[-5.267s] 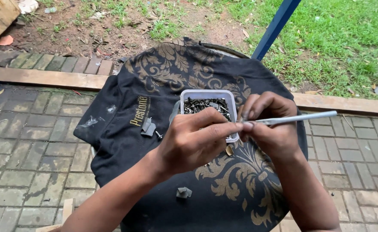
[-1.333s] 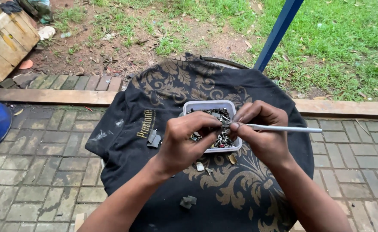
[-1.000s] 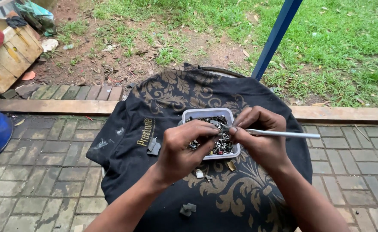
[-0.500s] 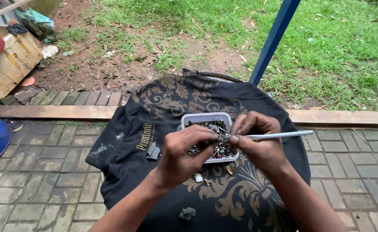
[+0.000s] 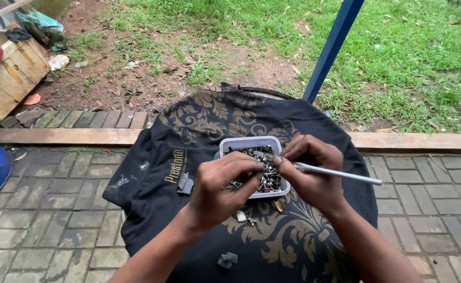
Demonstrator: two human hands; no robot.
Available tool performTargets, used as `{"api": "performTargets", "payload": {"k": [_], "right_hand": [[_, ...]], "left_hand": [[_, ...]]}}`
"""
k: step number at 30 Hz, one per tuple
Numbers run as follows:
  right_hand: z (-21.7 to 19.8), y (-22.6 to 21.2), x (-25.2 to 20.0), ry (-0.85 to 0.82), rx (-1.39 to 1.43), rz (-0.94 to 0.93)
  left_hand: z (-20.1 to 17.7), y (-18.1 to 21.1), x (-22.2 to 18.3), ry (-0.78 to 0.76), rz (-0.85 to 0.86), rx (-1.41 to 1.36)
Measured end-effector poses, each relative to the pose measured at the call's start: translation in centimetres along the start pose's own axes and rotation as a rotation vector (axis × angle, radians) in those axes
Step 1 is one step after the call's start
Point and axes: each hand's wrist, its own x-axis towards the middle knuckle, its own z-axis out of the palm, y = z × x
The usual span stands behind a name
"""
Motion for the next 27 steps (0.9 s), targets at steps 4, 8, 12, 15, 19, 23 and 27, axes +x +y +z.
{"api": "performTargets", "payload": {"k": [4, 8, 12, 15, 19, 23, 27], "right_hand": [[0.5, -0.1, -0.1, -0.093, -0.073, -0.075], [0.2, -0.3, -0.5, -0.087, -0.102, -0.111], [0.2, -1.8, -0.9, -0.145, -0.207, -0.191], [0.4, -1.7, -0.7, -0.247, -0.283, -0.3], [1.2, -5.7, 0.2, -0.383, -0.501, -0.399], [1.6, -8.4, 0.7, -0.393, -0.398, -0.499], [1.0, -9.2, 0.6, -0.449, -0.312, -0.576]], "left_hand": [[-0.1, -0.9, -0.1, 0.004, -0.016, 0.01], [-0.3, -0.7, -0.2, -0.033, -0.06, -0.01], [-0.4, -0.7, 0.0, -0.06, -0.072, -0.108], [-0.5, -0.2, 0.2, -0.079, -0.04, -0.128], [-1.3, 0.0, -0.4, -0.176, 0.054, -0.026], [-1.9, 1.6, 0.1, -0.115, 0.113, -0.053], [-2.0, 2.2, -0.1, -0.103, 0.153, -0.099]]}}
